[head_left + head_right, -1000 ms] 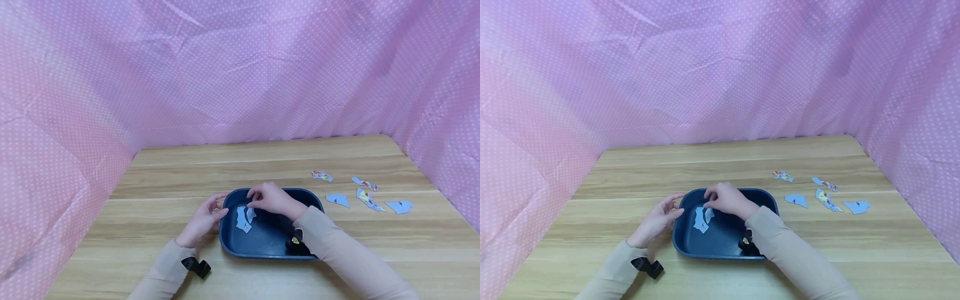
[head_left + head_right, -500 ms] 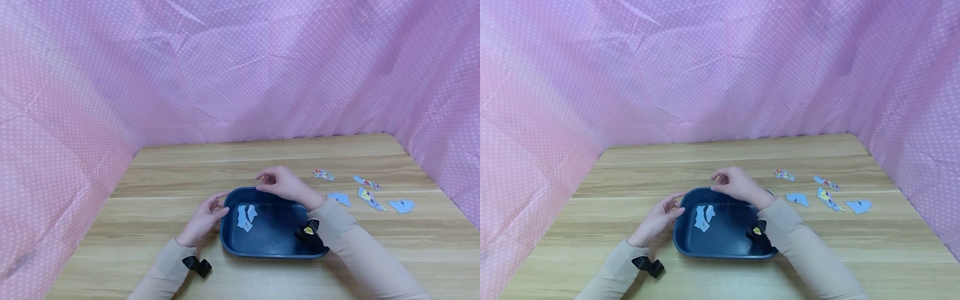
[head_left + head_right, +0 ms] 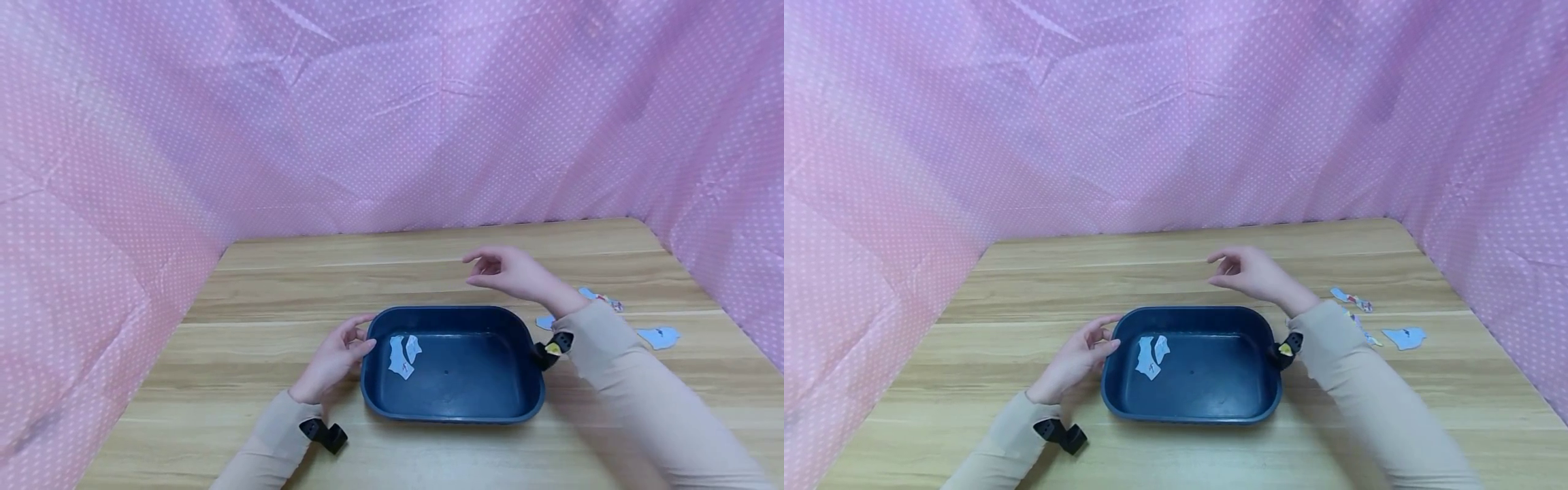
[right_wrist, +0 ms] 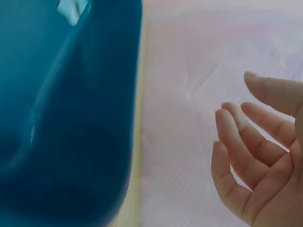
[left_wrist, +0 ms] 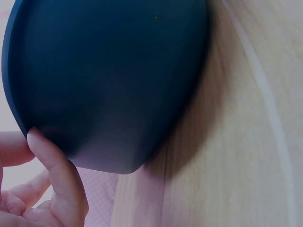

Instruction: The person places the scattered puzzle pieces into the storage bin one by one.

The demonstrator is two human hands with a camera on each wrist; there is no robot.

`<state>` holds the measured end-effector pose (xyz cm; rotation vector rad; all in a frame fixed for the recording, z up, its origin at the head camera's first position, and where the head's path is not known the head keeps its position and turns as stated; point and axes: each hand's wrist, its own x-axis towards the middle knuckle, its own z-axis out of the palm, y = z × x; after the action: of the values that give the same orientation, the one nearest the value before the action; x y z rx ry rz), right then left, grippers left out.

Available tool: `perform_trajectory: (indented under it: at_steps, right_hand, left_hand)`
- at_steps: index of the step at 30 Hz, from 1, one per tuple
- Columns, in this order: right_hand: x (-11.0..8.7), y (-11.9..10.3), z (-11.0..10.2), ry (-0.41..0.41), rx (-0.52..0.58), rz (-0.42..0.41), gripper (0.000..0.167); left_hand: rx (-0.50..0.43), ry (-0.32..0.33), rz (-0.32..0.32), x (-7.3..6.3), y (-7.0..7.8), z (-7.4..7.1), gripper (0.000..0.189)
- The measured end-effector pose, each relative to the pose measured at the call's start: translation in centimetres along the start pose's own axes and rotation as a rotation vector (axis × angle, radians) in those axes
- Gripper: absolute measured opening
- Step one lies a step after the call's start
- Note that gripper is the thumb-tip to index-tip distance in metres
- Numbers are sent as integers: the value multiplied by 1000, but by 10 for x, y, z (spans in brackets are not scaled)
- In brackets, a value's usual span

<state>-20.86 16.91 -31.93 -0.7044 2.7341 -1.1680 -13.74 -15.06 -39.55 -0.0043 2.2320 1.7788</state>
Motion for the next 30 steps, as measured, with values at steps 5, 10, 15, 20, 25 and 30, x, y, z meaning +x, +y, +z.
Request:
perform_trajectory:
  at_steps: [5, 10, 15, 20, 25, 30]
  right_hand:
    - [-8, 24, -17, -6, -17, 51, 36]
    - [-17, 47, -33, -10, -34, 91, 39]
    - [-27, 71, -46, -14, -42, 125, 40]
    - [-38, 86, -49, -43, -97, 139, 43]
    - [-46, 100, -45, -91, -138, 108, 48]
    - [-53, 109, -39, -144, -157, 88, 51]
  left_hand:
    - [4, -25, 20, 0, -1, 0, 46]
    - [16, -31, 28, -1, -1, -1, 46]
    - [9, -35, 25, -1, 1, -1, 46]
    - [10, -27, 17, -2, 2, -1, 45]
    - [17, -18, 11, -3, 2, 0, 45]
    - [17, -17, 3, -4, 2, 0, 45]
